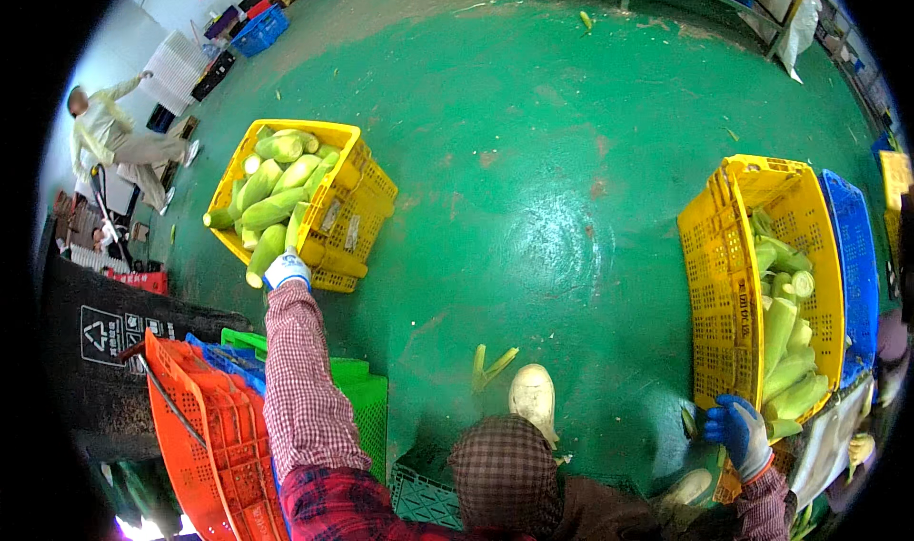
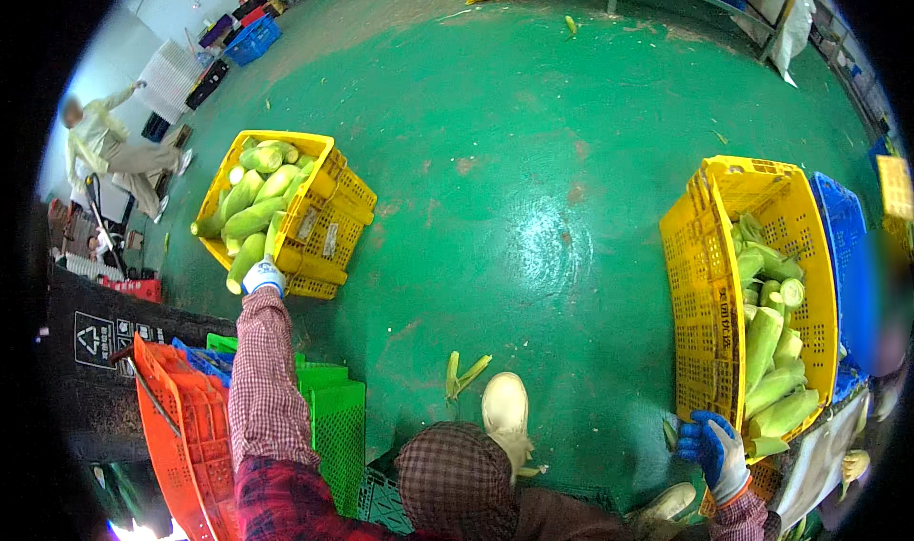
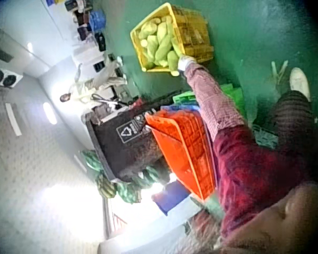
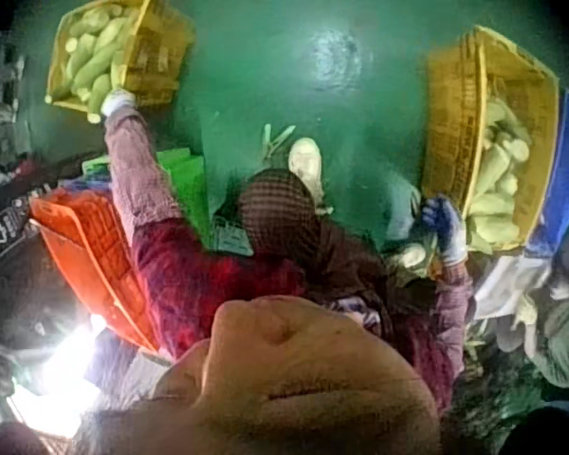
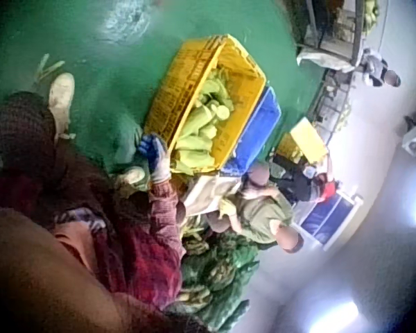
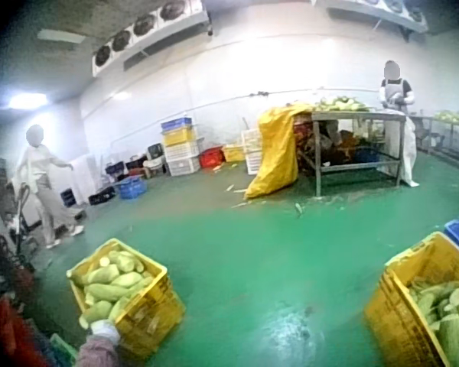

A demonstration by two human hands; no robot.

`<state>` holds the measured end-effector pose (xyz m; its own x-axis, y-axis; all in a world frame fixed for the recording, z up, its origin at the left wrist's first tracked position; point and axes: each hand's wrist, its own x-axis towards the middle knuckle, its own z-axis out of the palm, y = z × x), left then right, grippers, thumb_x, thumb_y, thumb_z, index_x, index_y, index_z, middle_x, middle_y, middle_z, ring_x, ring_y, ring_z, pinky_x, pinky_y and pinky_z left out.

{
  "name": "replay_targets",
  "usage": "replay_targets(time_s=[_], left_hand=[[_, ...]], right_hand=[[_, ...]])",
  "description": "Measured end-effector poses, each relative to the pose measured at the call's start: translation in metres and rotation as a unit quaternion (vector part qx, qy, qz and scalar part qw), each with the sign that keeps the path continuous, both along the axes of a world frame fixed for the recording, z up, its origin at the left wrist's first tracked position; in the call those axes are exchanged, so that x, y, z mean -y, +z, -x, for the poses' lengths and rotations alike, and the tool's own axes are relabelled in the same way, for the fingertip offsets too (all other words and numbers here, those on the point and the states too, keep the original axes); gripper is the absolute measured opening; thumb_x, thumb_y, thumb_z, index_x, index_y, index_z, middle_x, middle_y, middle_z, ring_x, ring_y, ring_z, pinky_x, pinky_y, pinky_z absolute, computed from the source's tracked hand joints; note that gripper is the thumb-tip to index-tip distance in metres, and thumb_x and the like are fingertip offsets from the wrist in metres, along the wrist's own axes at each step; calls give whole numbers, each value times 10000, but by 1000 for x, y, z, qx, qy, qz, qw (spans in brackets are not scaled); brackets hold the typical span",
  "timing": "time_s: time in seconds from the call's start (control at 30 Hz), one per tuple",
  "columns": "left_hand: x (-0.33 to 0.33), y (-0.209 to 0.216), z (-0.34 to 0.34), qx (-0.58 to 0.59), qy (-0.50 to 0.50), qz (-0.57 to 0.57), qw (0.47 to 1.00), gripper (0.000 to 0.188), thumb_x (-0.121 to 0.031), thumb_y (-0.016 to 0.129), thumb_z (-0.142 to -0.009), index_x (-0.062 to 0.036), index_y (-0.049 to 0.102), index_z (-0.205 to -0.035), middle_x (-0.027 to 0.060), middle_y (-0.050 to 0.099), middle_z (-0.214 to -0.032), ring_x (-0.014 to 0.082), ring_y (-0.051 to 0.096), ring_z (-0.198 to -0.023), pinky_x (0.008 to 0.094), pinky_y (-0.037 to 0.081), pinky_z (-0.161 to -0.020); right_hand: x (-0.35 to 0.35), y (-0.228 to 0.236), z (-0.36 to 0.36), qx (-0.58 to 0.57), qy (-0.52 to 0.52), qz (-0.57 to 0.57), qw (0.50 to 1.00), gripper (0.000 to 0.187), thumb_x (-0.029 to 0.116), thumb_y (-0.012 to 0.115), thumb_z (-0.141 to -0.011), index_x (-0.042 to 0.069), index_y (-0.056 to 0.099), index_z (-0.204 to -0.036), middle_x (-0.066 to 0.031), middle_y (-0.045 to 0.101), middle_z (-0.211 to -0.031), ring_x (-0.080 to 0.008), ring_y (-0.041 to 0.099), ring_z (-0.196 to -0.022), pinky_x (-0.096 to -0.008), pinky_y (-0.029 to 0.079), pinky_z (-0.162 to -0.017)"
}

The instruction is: The person empties corn from green mesh bags onto the floor, then sits and shucks the corn by hand, placing the husked cobs into yellow crates. Another person nearby uses a knife to trim corn on a cutting board.

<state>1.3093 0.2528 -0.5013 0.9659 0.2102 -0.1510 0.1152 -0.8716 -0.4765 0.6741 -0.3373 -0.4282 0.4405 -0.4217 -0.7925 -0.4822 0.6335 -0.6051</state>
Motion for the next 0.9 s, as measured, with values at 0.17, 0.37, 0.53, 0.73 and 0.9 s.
replay_targets(time_s=[0.17,0.37,0.53,0.73,0.9], left_hand=[[-2,-1,6,1,-13,-14,1000,356,-237,541,-985,-145,615,-1320,153,753,-1124,311,735,-1040,442,578,-863],[-3,3,8,-3,-46,-24,999,326,-229,561,-970,-123,619,-1272,156,759,-1081,307,743,-1001,432,582,-847],[14,6,28,5,-90,-29,995,283,-265,522,-992,-114,670,-1179,144,770,-1040,302,755,-959,433,587,-806],[80,39,97,-26,-76,-23,997,282,-240,522,-992,-96,700,-1156,108,776,-1073,263,763,-979,450,597,-734],[146,46,179,-76,-83,-12,994,287,-243,547,-982,-115,758,-1129,91,756,-1148,245,760,-987,458,597,-701]], right_hand=[[2,8,-20,3,42,16,999,331,216,465,-1082,-19,574,-1289,-155,720,-1014,-229,714,-817,-358,612,-748],[7,17,-28,17,8,17,1000,354,248,557,-1049,-3,569,-1298,-146,701,-1007,-256,699,-796,-382,597,-728],[-4,17,-43,42,21,18,999,343,237,534,-1058,3,569,-1306,-152,702,-1017,-258,707,-827,-382,603,-758],[-29,30,-58,116,89,18,989,357,225,470,-1079,-15,558,-1328,-161,709,-1048,-246,720,-871,-380,611,-805],[-33,33,-44,132,124,40,983,376,248,462,-1086,-28,547,-1327,-155,706,-1065,-218,715,-893,-353,605,-818]])
